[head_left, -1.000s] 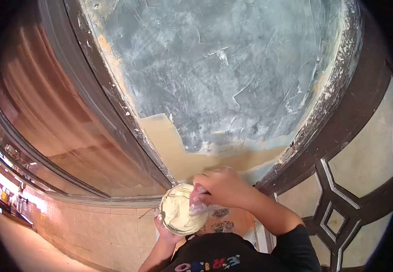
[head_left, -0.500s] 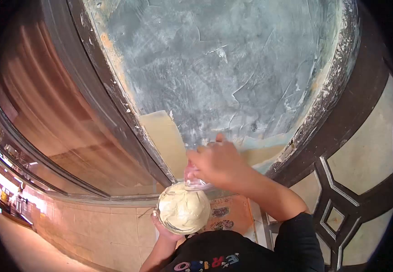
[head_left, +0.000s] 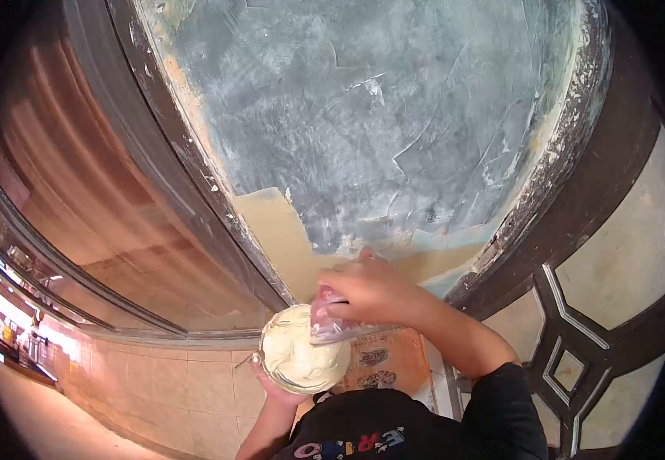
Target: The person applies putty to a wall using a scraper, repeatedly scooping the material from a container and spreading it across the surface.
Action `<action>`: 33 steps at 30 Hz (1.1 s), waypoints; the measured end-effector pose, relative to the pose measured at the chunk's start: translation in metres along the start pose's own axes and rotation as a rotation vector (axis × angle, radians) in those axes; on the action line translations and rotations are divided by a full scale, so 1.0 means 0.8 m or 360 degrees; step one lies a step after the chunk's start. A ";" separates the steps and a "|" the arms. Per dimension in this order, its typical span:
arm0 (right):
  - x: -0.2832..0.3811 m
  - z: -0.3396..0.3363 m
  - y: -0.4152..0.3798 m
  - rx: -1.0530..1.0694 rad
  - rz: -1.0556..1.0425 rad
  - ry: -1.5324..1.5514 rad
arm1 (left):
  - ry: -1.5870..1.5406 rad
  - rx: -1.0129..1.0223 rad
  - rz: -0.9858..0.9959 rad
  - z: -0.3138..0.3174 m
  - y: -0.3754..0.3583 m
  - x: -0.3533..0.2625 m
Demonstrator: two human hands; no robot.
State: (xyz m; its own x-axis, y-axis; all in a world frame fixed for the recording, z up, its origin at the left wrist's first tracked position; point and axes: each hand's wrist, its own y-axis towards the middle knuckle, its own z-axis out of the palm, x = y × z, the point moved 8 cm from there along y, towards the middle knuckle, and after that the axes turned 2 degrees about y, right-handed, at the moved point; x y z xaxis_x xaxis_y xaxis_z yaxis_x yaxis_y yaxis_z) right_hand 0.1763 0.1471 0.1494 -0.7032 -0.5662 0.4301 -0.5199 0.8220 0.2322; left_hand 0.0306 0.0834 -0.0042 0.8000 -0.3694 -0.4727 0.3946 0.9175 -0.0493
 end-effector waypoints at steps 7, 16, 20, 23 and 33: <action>-0.106 0.069 -0.036 0.0209 0.0375 0.0063 | -0.0002 0.0015 -0.0011 -0.011 -0.003 0.001; -0.157 0.093 -0.084 -0.0091 0.0584 0.0680 | 0.0023 -0.0040 0.0013 -0.017 -0.002 -0.007; -0.108 0.080 -0.070 0.0011 0.0521 0.0475 | -0.0032 -0.0023 -0.0059 -0.022 -0.001 0.003; -0.062 0.053 -0.048 -0.0156 0.0254 -0.0066 | -0.0002 -0.0003 -0.0127 -0.021 0.000 0.011; 0.001 -0.005 0.001 -0.0417 -0.0119 -0.0249 | 0.0060 0.0082 -0.0240 -0.022 0.001 0.015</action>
State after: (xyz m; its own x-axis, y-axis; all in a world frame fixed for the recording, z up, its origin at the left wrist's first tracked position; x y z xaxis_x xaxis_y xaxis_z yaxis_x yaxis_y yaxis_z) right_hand 0.1768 0.1474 0.1534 -0.7443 -0.6115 0.2683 -0.4447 0.7537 0.4840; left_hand 0.0327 0.0822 -0.0256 0.7129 -0.4960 -0.4958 0.5324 0.8429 -0.0777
